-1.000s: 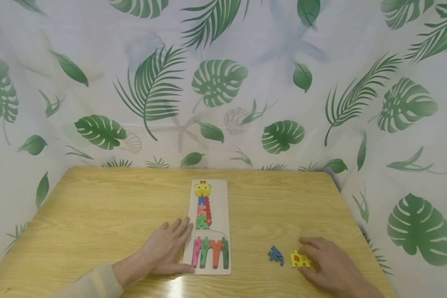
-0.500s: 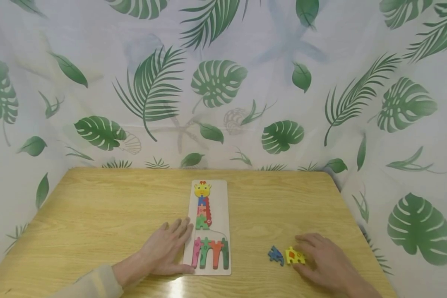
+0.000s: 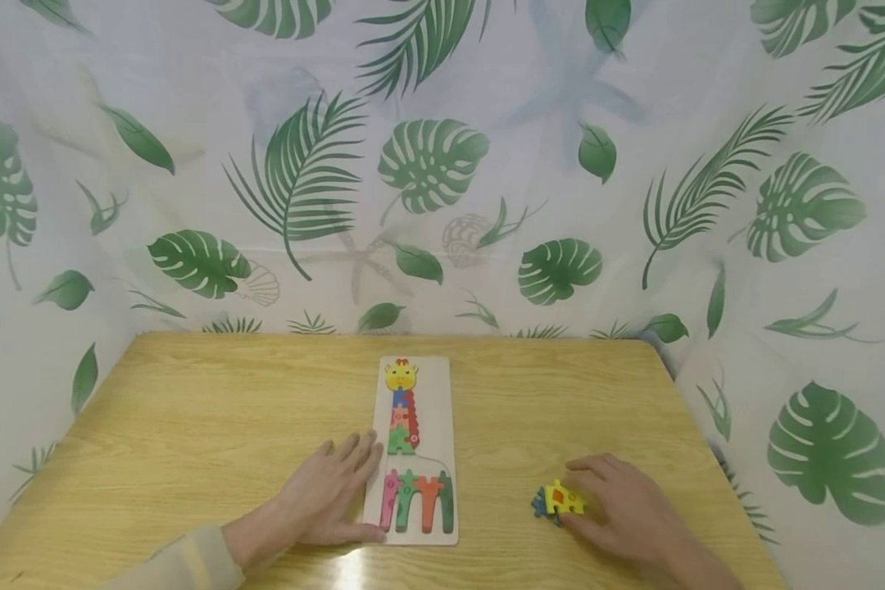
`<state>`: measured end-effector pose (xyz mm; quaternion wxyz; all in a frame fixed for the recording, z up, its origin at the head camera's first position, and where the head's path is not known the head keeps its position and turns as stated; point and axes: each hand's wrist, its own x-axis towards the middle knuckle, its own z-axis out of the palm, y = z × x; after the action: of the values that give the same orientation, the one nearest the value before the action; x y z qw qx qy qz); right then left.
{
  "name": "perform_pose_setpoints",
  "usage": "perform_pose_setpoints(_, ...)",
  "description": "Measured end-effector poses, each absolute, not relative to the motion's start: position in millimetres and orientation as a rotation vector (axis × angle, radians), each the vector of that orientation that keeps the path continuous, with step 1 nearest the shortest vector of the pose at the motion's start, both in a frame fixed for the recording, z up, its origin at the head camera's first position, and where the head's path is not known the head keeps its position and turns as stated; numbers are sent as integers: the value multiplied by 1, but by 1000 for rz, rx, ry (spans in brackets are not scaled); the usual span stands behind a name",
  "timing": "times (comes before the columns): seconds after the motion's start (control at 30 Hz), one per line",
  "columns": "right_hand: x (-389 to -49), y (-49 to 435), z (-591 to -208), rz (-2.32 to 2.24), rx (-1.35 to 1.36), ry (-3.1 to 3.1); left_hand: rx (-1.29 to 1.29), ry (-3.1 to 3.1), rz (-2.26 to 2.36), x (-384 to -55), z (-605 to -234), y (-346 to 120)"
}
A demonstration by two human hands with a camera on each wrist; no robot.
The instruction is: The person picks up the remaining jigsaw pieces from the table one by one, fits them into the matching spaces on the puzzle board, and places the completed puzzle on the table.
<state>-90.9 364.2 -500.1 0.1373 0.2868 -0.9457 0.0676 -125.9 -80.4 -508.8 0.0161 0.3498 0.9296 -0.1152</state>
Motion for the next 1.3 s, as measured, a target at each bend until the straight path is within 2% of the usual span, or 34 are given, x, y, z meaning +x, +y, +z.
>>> perform_pose_setpoints(1.3,-109,295,-510,358,905,-2628,1065,2880,-374,-126,-509,-79)
